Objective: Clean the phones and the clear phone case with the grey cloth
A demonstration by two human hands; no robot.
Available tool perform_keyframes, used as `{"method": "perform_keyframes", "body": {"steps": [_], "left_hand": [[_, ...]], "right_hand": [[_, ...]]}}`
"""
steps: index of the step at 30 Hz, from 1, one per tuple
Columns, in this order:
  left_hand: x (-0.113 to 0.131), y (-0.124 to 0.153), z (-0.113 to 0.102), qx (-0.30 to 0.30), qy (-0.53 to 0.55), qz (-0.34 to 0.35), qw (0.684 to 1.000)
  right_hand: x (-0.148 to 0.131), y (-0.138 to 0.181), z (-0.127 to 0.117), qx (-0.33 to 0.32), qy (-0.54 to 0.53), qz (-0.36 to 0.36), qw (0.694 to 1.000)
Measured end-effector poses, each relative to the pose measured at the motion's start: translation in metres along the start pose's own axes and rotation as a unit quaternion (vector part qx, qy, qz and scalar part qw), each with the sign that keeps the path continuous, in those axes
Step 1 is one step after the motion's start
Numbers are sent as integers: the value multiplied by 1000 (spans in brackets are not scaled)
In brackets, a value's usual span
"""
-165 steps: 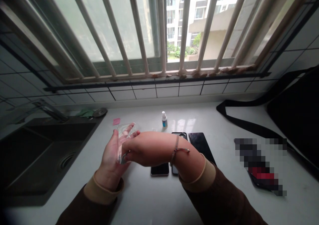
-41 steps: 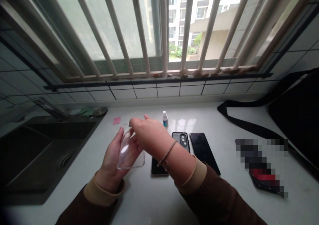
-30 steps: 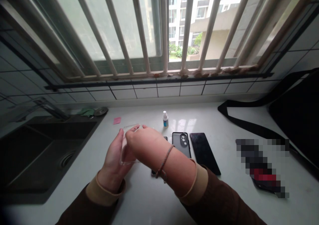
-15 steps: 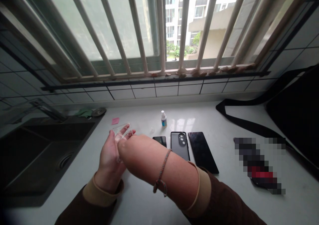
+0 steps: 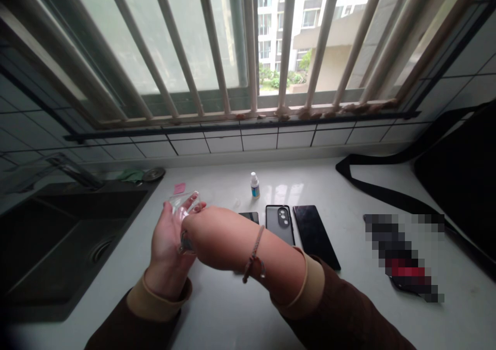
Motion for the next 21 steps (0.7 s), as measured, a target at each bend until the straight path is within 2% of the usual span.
{"method": "perform_keyframes", "body": {"steps": [3,7,10,14,17,21], "left_hand": [[1,0,0,-5,21,11,1000],[5,-2,-6,18,45,50,998],[9,-2,-7,16,51,96,994],[14,0,-4,5,39,129,991],[15,2,3,-28,27,131,991],[12,5,10,-69,-12,136,988]], "right_hand": [[3,-1,9,-39,2,-5,999],[9,-6,7,-23,-33,21,999],[17,-8,11,-25,-108,64,992],[27,-8,19,-28,-215,112,970],[32,-7,22,-21,-280,131,951],[38,-6,29,-17,-391,167,905]]}}
Point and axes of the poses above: each hand's wrist, its own y-axis away from the middle knuckle, its own z-axis out of the palm, x = y × z, the point moved 9 cm from there along -y, towards the middle knuckle, and after that the axes turned 4 degrees about x, right-handed, at the moved point
